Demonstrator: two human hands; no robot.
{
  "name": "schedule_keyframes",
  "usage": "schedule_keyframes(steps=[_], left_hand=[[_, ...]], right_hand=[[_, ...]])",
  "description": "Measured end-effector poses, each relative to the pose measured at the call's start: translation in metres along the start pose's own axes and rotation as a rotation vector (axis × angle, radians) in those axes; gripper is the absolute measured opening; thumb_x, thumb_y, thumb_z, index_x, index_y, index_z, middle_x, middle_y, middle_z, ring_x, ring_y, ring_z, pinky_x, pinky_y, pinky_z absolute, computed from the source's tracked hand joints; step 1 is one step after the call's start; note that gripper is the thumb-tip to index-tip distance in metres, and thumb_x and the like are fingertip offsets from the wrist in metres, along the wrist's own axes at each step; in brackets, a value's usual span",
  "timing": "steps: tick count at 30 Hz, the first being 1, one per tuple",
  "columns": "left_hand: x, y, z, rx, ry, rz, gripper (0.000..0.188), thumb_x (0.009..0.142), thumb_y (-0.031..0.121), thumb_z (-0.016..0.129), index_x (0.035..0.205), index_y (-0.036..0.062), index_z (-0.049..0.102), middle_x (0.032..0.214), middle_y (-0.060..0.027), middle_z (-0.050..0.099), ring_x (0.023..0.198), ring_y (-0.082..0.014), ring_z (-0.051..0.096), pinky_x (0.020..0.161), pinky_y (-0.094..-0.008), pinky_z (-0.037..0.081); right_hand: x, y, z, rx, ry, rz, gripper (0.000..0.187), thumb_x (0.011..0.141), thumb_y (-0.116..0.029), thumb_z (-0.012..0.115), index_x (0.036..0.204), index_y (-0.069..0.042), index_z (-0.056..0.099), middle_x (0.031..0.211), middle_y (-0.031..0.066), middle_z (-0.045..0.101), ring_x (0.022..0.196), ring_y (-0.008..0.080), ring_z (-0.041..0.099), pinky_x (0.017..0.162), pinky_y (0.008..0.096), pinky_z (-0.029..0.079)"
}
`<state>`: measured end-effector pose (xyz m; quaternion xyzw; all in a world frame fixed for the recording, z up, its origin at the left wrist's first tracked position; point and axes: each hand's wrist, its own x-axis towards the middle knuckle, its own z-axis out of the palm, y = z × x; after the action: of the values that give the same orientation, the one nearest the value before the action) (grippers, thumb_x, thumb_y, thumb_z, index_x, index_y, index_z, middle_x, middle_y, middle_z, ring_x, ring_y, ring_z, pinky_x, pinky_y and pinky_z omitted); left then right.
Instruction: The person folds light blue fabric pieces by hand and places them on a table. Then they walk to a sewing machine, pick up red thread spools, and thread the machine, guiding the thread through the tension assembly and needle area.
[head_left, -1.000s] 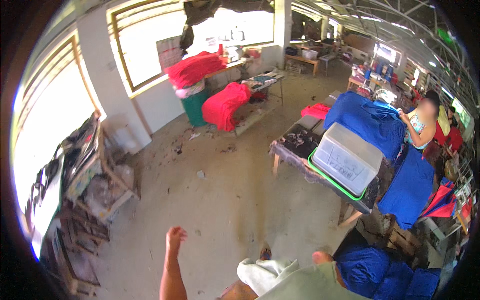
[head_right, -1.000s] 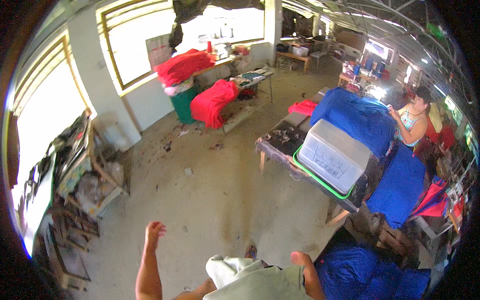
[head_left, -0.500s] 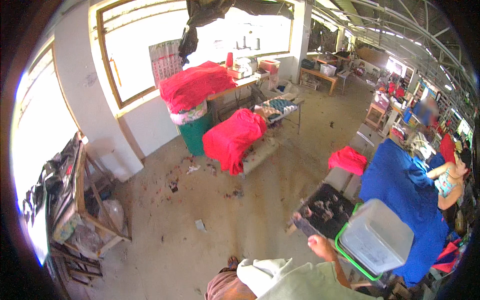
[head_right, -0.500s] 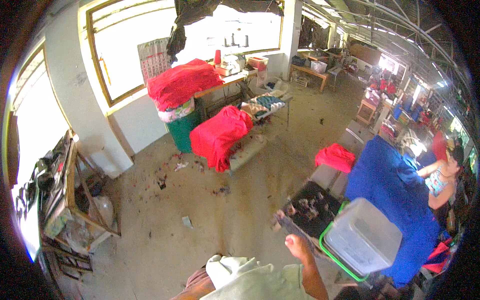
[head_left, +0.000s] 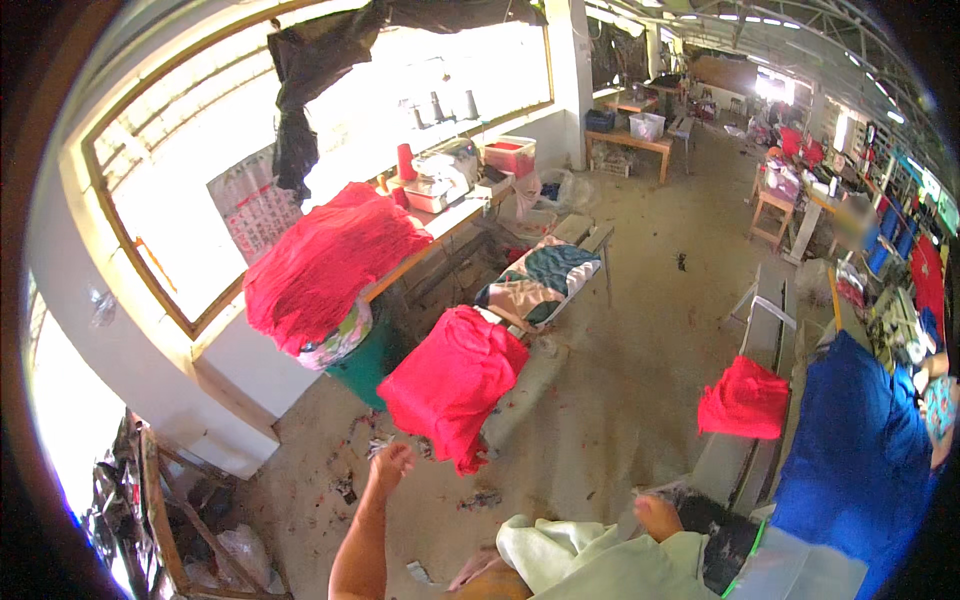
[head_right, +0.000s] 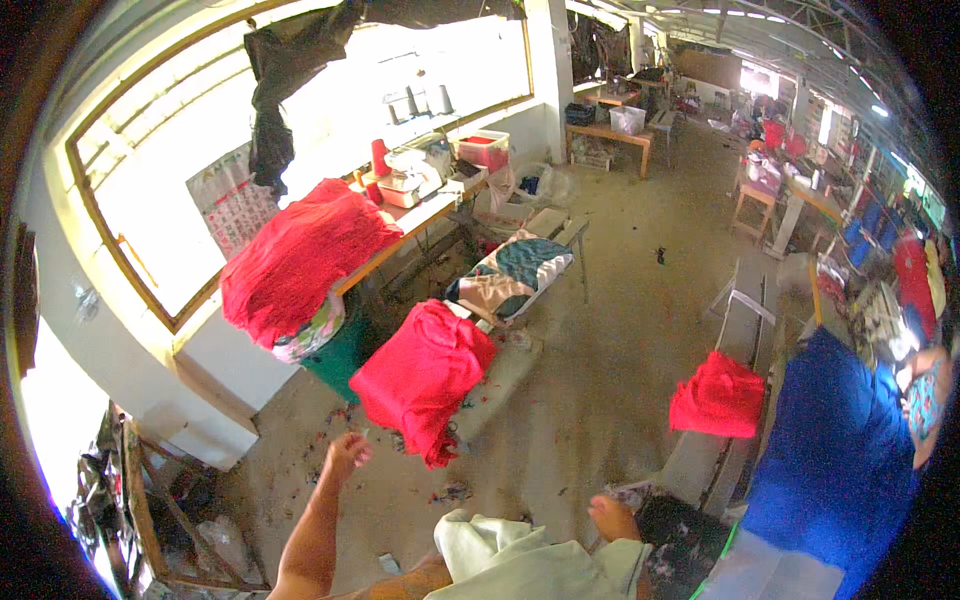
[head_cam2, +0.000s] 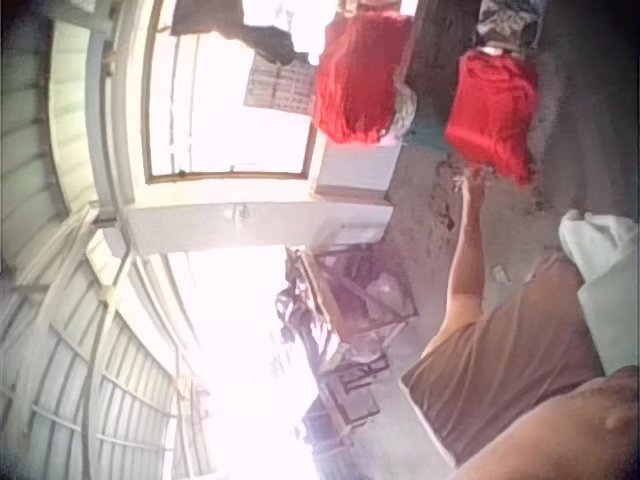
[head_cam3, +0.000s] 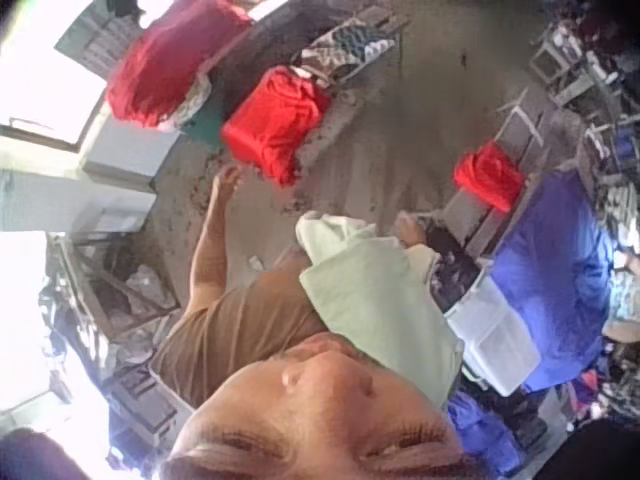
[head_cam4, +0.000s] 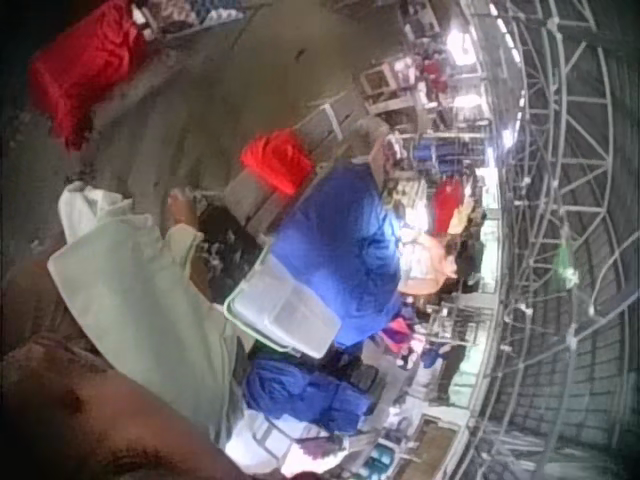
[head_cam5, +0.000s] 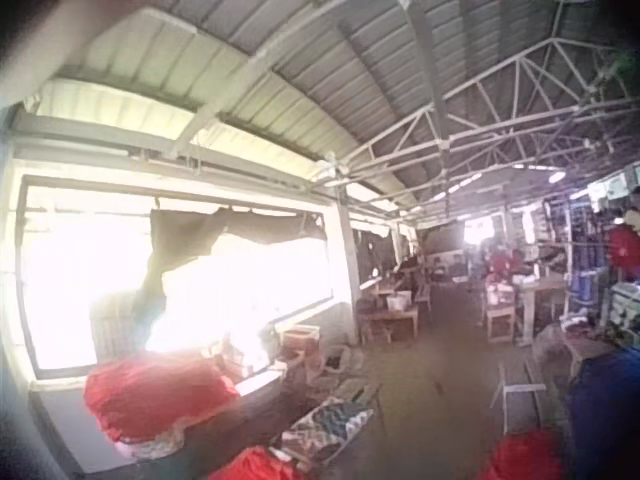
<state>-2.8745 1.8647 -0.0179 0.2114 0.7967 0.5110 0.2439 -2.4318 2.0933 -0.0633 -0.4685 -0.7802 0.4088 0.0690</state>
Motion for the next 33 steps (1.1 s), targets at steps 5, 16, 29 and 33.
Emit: schedule_keyframes(steps=[5,16,29,33], left_hand=[[0.017,-0.185,0.064,0.108,-0.22,-0.401,0.017,0.069,0.027,0.053,0.069,0.0113,0.059,0.06,-0.0041,0.057,0.055,-0.0152,0.055,0.05,-0.0306,0.044],[0.384,-0.108,0.235,0.12,-0.546,-0.529,0.018,0.069,0.017,0.055,0.084,0.0065,0.057,0.07,-0.0102,0.06,0.059,-0.0231,0.056,0.053,-0.0339,0.046],[0.749,0.212,0.539,-0.114,-0.222,0.085,0.019,0.076,0.021,0.053,0.082,0.0037,0.057,0.064,-0.0013,0.054,0.054,-0.0098,0.048,0.048,-0.0245,0.039],[0.701,0.149,0.605,-0.077,-0.281,-0.094,0.015,0.072,0.02,0.054,0.072,0.0053,0.057,0.058,-0.0009,0.054,0.05,-0.0103,0.05,0.044,-0.0257,0.039]], right_hand=[[0.179,-0.111,-0.075,0.051,-0.029,-0.29,0.026,0.074,-0.018,0.056,0.095,-0.003,0.054,0.085,0.0149,0.059,0.079,0.0261,0.058,0.068,0.033,0.045],[0.443,-0.059,-0.192,0.042,-0.036,0.028,0.031,0.073,-0.022,0.057,0.097,-0.002,0.054,0.083,0.014,0.06,0.075,0.0244,0.058,0.066,0.0342,0.045],[0.781,0.036,-0.422,-0.095,0.159,0.021,0.032,0.07,-0.019,0.06,0.098,-0.004,0.054,0.077,0.0094,0.06,0.072,0.0202,0.057,0.065,0.0305,0.045],[0.912,-0.056,-0.496,-0.18,0.043,-0.074,0.025,0.072,-0.016,0.056,0.094,-0.004,0.056,0.079,0.0107,0.06,0.073,0.0198,0.057,0.066,0.0294,0.045]])
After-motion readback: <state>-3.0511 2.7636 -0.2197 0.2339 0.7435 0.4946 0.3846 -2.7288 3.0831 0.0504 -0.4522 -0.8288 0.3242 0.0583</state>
